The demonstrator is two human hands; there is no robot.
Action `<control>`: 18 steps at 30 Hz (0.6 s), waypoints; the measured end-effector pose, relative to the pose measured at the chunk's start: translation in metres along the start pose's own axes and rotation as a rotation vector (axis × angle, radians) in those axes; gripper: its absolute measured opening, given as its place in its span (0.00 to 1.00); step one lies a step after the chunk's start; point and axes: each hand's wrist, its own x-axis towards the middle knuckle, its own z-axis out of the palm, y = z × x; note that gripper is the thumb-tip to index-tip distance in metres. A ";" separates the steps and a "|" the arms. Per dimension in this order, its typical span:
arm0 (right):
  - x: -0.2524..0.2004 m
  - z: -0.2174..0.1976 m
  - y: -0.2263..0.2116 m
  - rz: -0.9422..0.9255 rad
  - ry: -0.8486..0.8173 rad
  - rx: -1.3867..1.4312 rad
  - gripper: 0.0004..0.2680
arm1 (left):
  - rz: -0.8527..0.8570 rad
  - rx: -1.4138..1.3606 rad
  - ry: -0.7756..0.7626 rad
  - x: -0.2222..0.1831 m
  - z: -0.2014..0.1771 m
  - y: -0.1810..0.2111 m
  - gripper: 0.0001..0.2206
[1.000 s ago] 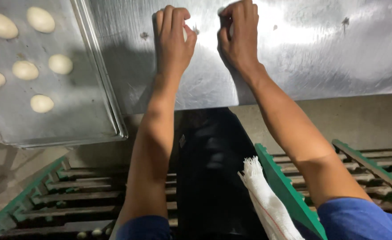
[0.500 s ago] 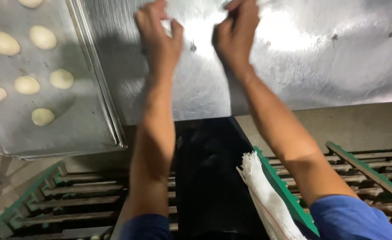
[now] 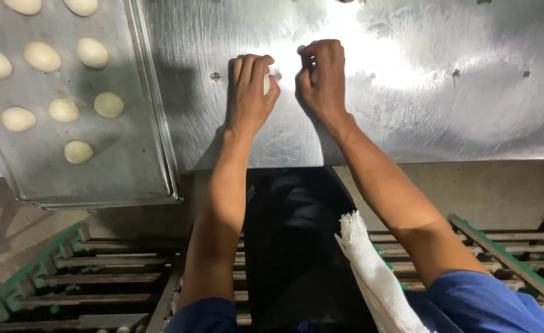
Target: Shaping portions of dough into uniform balls and placing them onto a baking tray.
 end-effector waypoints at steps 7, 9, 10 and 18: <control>-0.023 -0.042 0.019 -0.151 -0.080 -0.086 0.14 | 0.078 0.167 0.023 -0.027 -0.017 -0.029 0.18; -0.006 -0.041 0.033 -0.177 -0.056 -0.111 0.13 | 0.088 0.220 -0.009 -0.022 -0.027 -0.051 0.19; 0.001 -0.033 0.033 -0.053 0.028 -0.058 0.12 | 0.038 0.257 0.052 -0.022 -0.029 -0.059 0.17; -0.012 -0.024 0.002 0.009 0.020 0.047 0.09 | -0.124 -0.188 0.054 -0.021 -0.030 -0.019 0.24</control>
